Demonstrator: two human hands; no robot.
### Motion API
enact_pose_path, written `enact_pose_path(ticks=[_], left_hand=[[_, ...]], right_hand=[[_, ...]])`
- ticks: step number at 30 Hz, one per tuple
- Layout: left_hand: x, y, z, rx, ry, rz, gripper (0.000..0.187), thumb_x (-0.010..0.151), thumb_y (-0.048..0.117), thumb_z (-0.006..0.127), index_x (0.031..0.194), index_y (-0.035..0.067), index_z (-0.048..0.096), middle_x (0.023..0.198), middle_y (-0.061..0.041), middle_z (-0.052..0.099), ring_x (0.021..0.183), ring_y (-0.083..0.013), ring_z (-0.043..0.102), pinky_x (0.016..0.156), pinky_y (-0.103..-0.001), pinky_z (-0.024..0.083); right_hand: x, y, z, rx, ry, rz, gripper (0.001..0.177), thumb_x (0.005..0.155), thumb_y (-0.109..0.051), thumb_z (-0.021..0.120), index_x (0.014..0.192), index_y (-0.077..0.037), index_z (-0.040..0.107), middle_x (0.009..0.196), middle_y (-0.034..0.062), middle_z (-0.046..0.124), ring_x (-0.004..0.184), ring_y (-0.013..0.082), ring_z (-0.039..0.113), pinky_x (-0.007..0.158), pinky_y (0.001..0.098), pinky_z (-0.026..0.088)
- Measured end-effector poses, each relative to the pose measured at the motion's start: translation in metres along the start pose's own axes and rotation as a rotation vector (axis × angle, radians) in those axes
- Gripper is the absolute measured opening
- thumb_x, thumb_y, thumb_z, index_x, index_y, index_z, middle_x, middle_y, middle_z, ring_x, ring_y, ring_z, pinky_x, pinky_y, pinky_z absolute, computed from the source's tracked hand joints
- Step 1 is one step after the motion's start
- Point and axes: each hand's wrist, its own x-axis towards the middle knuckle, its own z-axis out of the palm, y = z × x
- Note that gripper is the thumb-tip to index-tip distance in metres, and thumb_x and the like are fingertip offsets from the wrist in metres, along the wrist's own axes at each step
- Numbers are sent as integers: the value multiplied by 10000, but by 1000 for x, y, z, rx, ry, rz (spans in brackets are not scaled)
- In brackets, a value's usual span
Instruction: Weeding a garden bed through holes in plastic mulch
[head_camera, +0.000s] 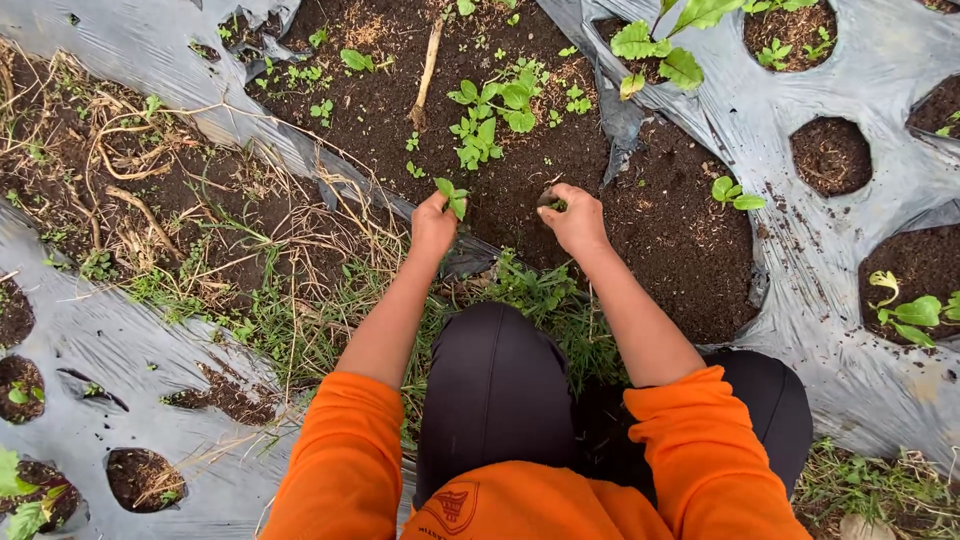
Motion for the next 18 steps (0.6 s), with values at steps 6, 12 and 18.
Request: enact_pose_path(ticks=[6,12,18], left_hand=[[28,65,34,550,4,58,639,979,631,600,1214,54,459,1040,-178,617,894,-412,729,745,-589,613],[57,22,61,582,-71,63,271,1041,323,556,1138,71,567,885,-165,702,824,-444,742,695,-601,611],[-22,78,-3,-67,-154,-51,401,1120,367,512,1433,117,520,1191,-222,687,1183,-441,637,999,-642,483]], right_hand=[[-24,-19,10,4,-10,8,228,876,-138,835,1093,-170,773,1050,131,730,1088,364,710,894,473,595],[-60,-23,-26,-2,-77,87,256,948,-130,773,1194,-83,720,1180,214,684,1236,472,617,1001,602,546],[-91,-15,-62,6,-95,195,283,953,-161,778,1208,-63,704,1253,207,675,1304,481,572,1055,637,492]])
